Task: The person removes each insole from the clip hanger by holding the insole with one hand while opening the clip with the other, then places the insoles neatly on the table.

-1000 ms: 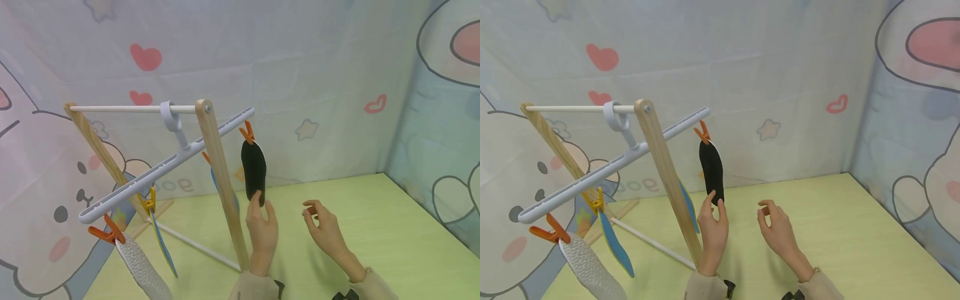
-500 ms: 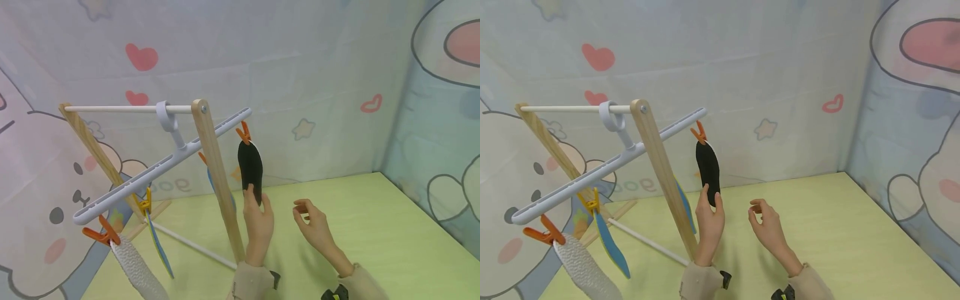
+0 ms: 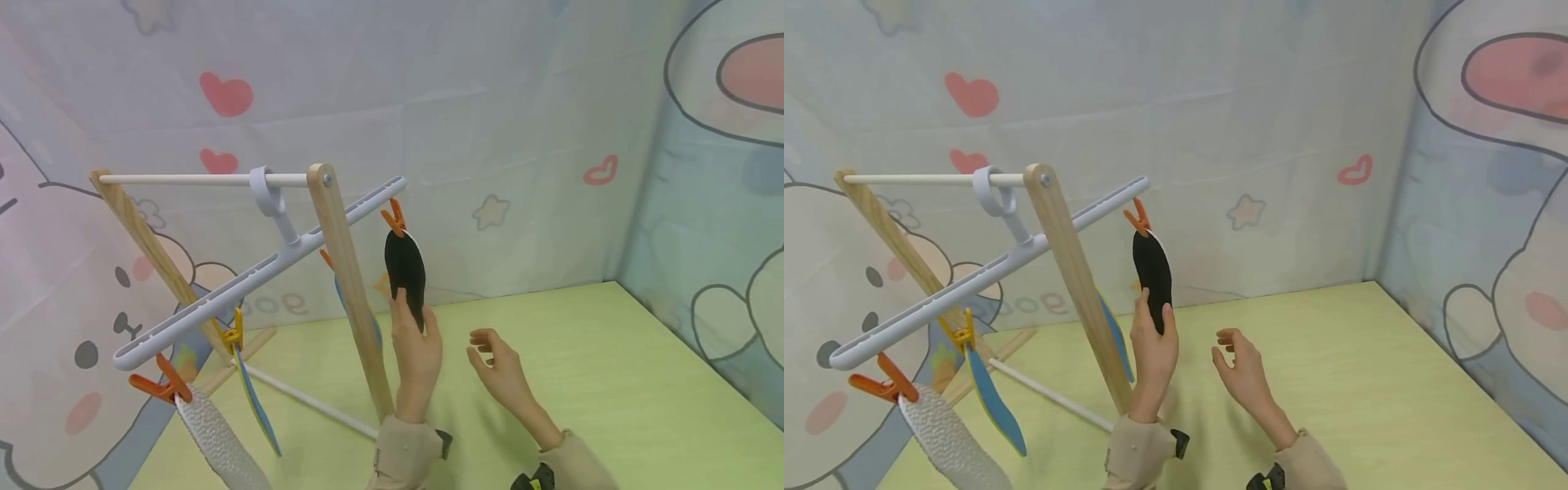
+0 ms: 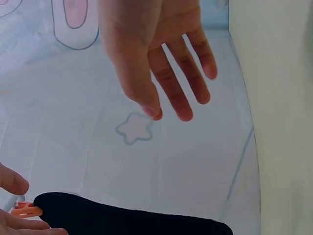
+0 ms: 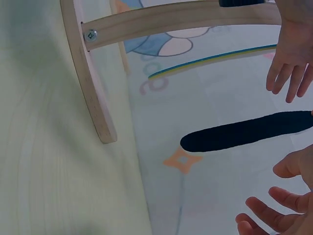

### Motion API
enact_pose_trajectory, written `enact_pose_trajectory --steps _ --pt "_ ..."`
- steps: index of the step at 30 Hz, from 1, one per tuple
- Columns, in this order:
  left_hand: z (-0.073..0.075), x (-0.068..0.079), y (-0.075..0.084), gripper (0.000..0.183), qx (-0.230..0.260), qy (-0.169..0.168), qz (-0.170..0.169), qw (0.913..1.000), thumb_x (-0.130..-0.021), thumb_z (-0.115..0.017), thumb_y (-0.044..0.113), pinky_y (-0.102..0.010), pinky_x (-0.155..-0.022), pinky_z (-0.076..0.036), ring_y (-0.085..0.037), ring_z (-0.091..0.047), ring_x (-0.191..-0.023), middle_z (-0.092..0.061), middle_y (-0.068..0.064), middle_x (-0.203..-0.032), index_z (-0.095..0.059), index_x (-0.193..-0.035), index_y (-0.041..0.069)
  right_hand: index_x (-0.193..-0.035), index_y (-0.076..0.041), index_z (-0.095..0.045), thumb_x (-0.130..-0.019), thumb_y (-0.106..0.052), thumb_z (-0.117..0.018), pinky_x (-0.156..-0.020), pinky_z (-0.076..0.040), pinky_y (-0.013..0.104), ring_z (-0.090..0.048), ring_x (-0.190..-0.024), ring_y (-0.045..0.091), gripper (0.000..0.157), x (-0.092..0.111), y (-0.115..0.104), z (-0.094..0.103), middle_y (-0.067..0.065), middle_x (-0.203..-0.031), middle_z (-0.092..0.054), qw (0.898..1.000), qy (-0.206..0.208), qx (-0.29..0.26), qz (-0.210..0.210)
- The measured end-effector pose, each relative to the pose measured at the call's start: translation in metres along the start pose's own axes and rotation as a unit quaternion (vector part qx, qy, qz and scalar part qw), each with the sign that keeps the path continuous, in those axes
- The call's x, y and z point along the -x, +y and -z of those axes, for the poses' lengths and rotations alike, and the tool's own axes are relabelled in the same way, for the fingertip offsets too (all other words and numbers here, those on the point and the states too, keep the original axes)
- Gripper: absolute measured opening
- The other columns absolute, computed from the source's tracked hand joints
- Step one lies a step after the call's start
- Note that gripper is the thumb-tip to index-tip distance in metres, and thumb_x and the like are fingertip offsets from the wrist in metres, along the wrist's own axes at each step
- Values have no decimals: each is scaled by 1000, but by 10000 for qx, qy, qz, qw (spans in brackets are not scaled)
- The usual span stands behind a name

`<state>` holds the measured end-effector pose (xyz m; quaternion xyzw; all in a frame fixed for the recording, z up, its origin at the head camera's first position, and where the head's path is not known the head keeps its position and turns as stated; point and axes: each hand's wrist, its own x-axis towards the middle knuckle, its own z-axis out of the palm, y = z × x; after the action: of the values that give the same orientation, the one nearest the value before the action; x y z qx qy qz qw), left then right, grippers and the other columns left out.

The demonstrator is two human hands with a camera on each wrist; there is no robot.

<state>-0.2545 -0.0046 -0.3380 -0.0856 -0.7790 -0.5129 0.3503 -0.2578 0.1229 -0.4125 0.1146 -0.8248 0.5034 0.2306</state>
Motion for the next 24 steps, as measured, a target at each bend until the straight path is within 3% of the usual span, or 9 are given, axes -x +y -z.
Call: enact_pose_trajectory --steps 24 --pt "2 -14 11 50 -35 -130 -33 9999 -92 -46 13 -52 -102 -31 -40 -26 -132 -31 -27 -140 -31 -136 -6 -114 -2 -50 -87 -13 -56 -80 -49 45 -54 -102 39 30 -4 0 -18 19 -114 -57 9975 -356 -371 -484"
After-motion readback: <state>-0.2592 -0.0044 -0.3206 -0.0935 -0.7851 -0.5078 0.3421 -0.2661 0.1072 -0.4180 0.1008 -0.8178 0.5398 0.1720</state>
